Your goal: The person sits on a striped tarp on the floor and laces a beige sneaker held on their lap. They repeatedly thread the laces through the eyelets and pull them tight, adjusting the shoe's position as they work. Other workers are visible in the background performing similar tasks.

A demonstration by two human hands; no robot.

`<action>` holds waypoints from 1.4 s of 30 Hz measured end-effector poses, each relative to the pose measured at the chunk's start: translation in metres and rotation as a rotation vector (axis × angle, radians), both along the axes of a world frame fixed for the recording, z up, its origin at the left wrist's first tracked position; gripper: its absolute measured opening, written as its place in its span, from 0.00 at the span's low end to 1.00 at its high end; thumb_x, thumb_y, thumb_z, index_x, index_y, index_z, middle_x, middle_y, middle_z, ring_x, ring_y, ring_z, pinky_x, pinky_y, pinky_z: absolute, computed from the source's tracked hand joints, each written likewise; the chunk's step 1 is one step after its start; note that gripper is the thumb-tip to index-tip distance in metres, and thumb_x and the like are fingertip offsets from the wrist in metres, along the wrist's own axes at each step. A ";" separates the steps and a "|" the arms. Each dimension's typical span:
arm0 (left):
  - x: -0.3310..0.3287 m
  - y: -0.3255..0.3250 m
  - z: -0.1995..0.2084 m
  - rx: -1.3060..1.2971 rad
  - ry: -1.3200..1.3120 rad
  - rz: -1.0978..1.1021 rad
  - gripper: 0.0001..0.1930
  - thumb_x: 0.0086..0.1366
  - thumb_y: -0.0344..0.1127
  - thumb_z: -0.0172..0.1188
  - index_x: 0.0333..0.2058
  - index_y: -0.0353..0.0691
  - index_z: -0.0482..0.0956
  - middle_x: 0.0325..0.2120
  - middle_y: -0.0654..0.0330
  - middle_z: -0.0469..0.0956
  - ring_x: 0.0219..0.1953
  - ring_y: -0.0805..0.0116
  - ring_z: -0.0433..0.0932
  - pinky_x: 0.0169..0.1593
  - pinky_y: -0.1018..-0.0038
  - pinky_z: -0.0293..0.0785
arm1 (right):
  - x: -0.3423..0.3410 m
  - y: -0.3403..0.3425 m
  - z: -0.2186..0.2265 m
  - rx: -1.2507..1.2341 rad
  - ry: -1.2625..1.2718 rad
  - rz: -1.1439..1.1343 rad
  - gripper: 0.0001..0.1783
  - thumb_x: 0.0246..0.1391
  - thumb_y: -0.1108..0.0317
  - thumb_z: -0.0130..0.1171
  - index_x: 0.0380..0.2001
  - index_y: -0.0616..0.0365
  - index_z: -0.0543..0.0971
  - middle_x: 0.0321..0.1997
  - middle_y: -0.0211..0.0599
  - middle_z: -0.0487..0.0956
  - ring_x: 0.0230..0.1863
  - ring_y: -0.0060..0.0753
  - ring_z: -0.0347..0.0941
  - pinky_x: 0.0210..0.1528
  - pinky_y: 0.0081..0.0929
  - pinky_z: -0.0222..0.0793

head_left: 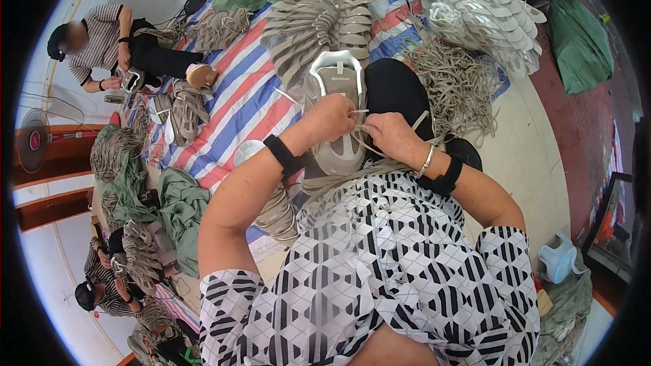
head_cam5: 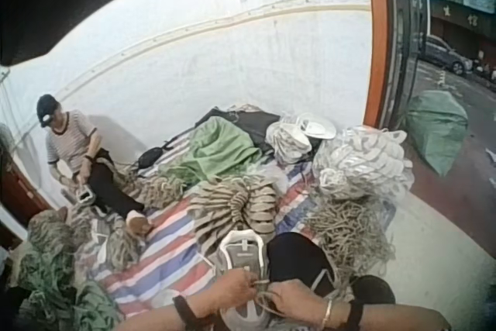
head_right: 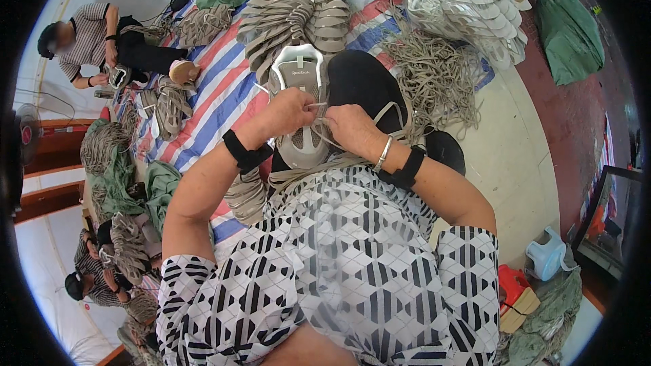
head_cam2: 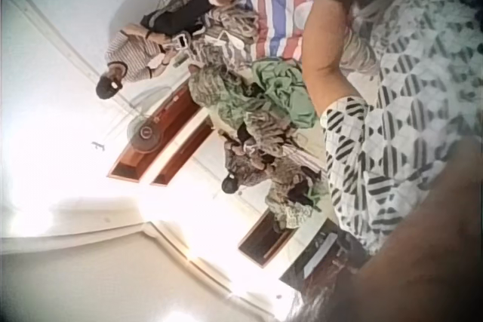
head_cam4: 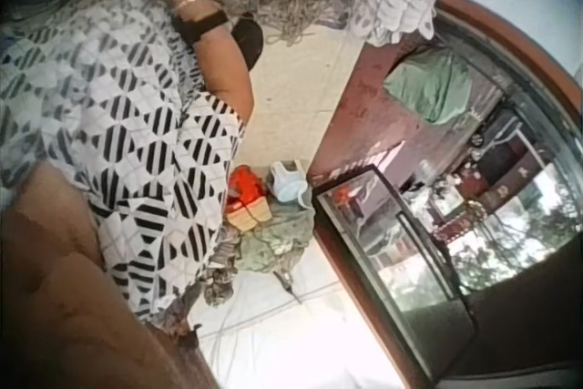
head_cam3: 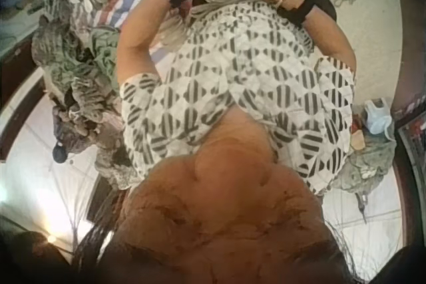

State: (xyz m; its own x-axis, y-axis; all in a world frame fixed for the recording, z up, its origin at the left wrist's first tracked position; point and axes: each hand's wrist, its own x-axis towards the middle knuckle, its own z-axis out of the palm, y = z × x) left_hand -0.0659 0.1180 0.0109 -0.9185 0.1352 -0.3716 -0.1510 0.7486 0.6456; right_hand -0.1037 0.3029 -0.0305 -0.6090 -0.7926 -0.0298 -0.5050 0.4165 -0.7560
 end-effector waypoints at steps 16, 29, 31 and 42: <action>0.033 0.027 -0.021 -0.140 0.368 0.207 0.09 0.54 0.36 0.59 0.31 0.39 0.80 0.23 0.46 0.78 0.30 0.46 0.78 0.34 0.56 0.74 | -0.002 -0.007 -0.019 -0.113 -1.090 -0.225 0.14 0.58 0.65 0.51 0.25 0.65 0.76 0.20 0.47 0.76 0.20 0.39 0.74 0.19 0.32 0.67; 0.036 0.024 -0.011 0.677 0.353 0.786 0.12 0.69 0.37 0.49 0.37 0.37 0.78 0.15 0.66 0.72 0.16 0.79 0.68 0.22 0.81 0.64 | -0.037 -0.009 0.032 0.161 0.287 0.325 0.13 0.49 0.55 0.59 0.31 0.51 0.73 0.26 0.35 0.79 0.32 0.41 0.78 0.32 0.42 0.69; 0.030 0.011 -0.026 0.270 0.461 0.384 0.11 0.69 0.36 0.48 0.38 0.36 0.77 0.15 0.65 0.73 0.17 0.78 0.70 0.23 0.79 0.66 | -0.038 -0.014 0.026 0.207 0.427 0.422 0.12 0.49 0.54 0.59 0.31 0.49 0.74 0.25 0.34 0.79 0.30 0.41 0.78 0.31 0.41 0.66; -0.026 0.016 0.003 -0.475 -0.058 -0.466 0.06 0.46 0.32 0.61 0.23 0.39 0.83 0.24 0.47 0.80 0.31 0.46 0.80 0.35 0.58 0.76 | -0.048 0.000 0.007 -0.221 0.716 0.438 0.08 0.43 0.59 0.60 0.16 0.46 0.76 0.19 0.29 0.75 0.28 0.33 0.74 0.40 0.32 0.58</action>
State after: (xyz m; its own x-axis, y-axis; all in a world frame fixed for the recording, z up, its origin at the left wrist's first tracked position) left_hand -0.0918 0.1336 0.0141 -0.7801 0.3230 -0.5359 0.2328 0.9448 0.2306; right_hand -0.1517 0.3031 -0.0230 -0.0611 -0.9023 0.4267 -0.9708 -0.0456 -0.2354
